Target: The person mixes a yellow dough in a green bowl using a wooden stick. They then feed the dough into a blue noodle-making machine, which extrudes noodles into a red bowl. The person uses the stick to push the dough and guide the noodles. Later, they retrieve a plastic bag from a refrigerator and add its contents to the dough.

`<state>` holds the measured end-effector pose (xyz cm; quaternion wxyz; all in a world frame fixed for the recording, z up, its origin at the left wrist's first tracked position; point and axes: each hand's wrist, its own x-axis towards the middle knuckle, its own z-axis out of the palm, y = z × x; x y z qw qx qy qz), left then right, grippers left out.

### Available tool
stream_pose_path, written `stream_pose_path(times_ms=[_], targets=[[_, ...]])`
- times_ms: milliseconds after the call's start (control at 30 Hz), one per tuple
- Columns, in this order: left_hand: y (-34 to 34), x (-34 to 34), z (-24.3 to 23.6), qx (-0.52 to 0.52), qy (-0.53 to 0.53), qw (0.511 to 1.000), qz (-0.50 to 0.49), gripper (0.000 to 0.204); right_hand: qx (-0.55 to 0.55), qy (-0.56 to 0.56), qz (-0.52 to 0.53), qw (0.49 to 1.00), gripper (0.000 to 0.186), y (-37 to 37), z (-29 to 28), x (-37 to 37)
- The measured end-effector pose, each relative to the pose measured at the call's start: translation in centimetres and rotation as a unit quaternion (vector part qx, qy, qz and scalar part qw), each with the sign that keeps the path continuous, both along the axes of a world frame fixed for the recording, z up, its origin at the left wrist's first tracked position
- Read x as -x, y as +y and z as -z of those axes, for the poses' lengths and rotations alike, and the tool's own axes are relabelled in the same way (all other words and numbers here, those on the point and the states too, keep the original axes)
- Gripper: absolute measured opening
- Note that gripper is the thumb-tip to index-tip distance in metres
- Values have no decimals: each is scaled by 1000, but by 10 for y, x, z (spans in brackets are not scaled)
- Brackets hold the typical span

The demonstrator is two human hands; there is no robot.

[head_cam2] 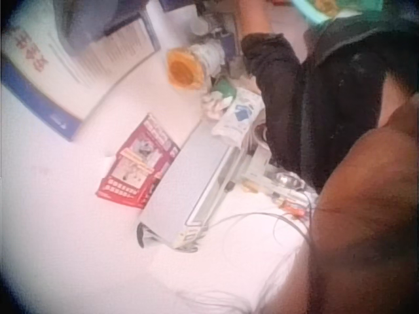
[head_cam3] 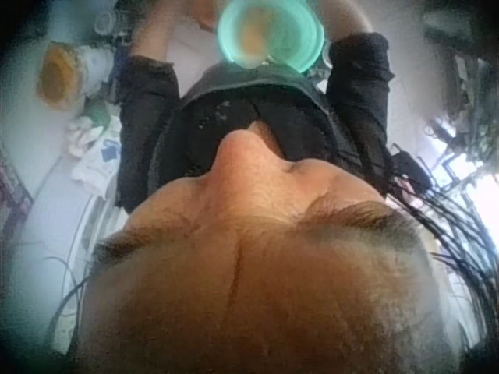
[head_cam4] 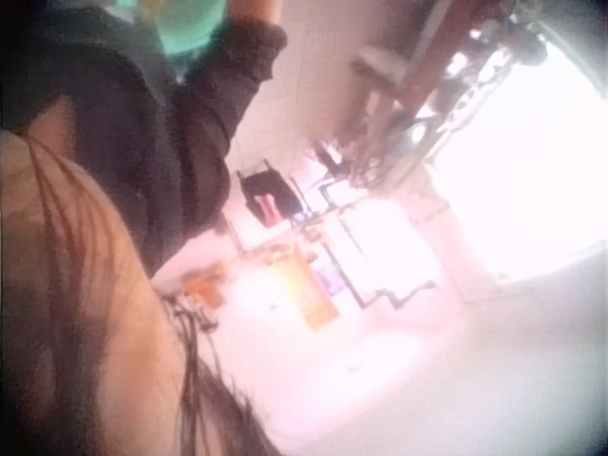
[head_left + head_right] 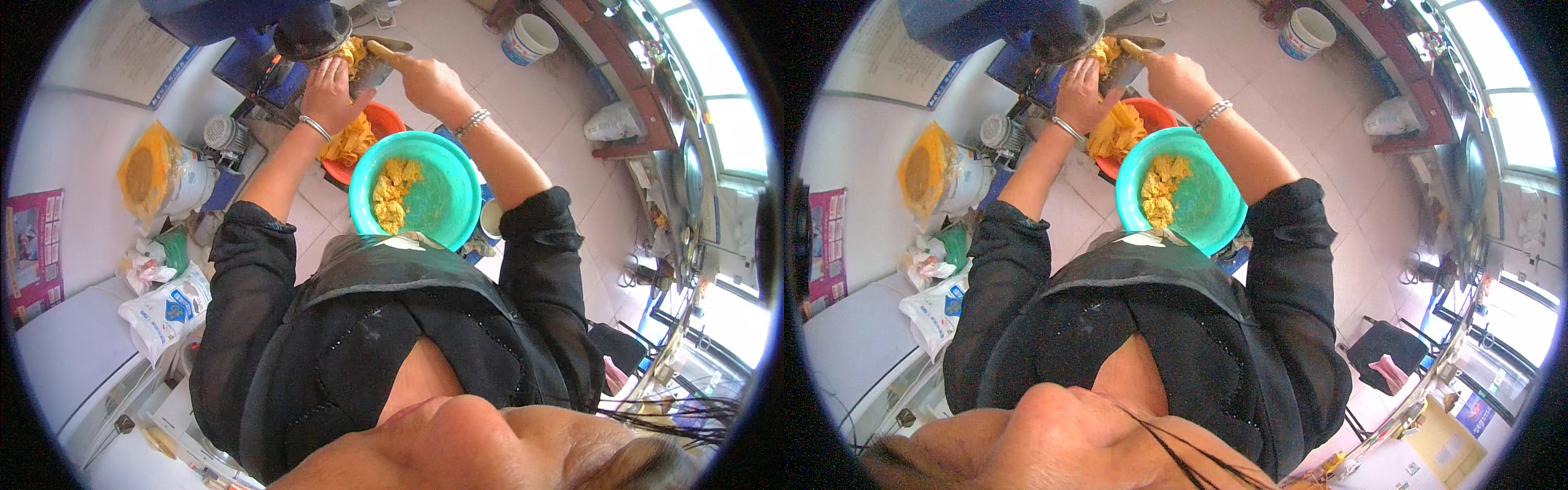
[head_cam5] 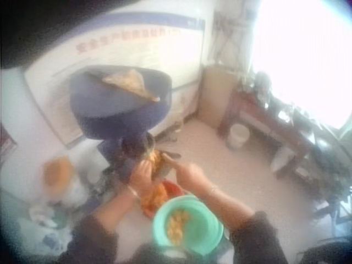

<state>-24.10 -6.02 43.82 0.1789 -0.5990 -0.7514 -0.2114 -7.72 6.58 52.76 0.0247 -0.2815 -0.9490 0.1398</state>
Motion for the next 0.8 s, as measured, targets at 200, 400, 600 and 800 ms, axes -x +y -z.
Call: stream_pose_path(times_ms=[200,400,600,800], targets=[[-1,1,-12,20,20,1000,15,75,-42,60,-54,996,52,5,36,27],[1,-1,-14,31,18,999,30,75,-42,22,-87,995,62,-5,18,31],[5,-7,-15,27,8,999,39,76,-59,-15,-110,992,53,-4,17,40],[3,-15,-21,64,46,997,24,72,-70,-5,-99,993,32,2,15,31]])
